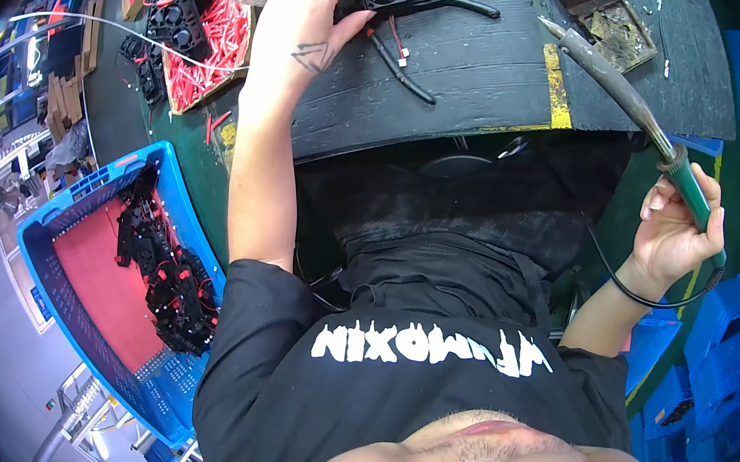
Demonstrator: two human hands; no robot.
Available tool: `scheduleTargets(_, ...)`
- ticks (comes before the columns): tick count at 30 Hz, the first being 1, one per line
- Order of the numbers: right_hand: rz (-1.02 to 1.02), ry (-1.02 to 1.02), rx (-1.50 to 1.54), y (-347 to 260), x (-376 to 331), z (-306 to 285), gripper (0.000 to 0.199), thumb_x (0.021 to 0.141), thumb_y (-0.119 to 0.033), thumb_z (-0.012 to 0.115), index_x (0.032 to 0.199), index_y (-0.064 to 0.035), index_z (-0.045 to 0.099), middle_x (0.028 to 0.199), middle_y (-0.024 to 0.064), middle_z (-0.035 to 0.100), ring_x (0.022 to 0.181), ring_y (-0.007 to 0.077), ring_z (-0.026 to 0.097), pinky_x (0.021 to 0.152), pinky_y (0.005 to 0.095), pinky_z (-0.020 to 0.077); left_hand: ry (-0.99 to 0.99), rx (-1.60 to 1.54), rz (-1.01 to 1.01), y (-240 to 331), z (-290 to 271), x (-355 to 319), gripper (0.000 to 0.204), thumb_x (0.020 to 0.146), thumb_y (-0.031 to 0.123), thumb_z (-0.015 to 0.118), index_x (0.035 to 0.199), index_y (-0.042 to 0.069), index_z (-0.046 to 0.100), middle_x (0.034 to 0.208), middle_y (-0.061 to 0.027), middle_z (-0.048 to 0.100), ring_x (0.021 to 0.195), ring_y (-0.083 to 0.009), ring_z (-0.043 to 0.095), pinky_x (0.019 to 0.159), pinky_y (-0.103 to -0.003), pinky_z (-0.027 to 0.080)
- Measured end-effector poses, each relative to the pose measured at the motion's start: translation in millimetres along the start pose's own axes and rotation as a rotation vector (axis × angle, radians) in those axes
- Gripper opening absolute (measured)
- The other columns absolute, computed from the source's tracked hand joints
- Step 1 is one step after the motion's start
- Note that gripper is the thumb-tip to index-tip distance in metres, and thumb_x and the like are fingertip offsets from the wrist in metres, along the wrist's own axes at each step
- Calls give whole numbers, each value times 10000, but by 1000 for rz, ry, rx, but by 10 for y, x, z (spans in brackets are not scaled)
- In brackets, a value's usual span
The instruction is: Soldering wires onto small DC cooling fans at a factory workstation.
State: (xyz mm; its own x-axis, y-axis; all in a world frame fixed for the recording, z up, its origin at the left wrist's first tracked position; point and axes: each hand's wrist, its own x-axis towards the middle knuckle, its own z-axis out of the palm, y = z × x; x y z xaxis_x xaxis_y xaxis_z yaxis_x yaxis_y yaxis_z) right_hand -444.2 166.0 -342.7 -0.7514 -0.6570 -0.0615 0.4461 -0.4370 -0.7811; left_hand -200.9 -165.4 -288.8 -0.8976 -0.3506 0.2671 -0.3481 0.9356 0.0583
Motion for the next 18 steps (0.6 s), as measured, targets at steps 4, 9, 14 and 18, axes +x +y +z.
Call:
scheduleTargets(4,-12,-76,-22,-78,4,157,545,973,-415,346,1146,36,599,860,246,682,580,230,618,471,300,494,-10,-275,-74,-10,-132,-200,469,745,101,765,1198,65,651,1150,-102,634,1039,-247,621,896,-332,491)
scheduleTargets(9,-9,-222,-72,-145,11,333,553,969,-414,345,1136,49,597,861,239,659,571,222,595,469,285,481,-147,-732,-57,68,-317,-500,466,751,127,784,1197,80,658,1151,-79,628,960,-191,608,815,-282,494)
scheduleTargets(14,14,-297,-163,-159,-49,469,563,956,-433,369,1125,55,595,846,209,638,541,210,569,466,271,463,-187,-805,-19,39,-422,-659,461,756,120,781,1199,77,659,1137,-74,625,986,-196,605,840,-284,483)
scheduleTargets(18,3,-328,-135,-170,-100,510,582,966,-437,350,1134,71,578,806,239,637,550,223,586,470,278,477,-256,-878,4,-30,-408,-729,491,761,139,758,1232,53,646,1206,-82,598,1068,-197,567,854,-285,445)
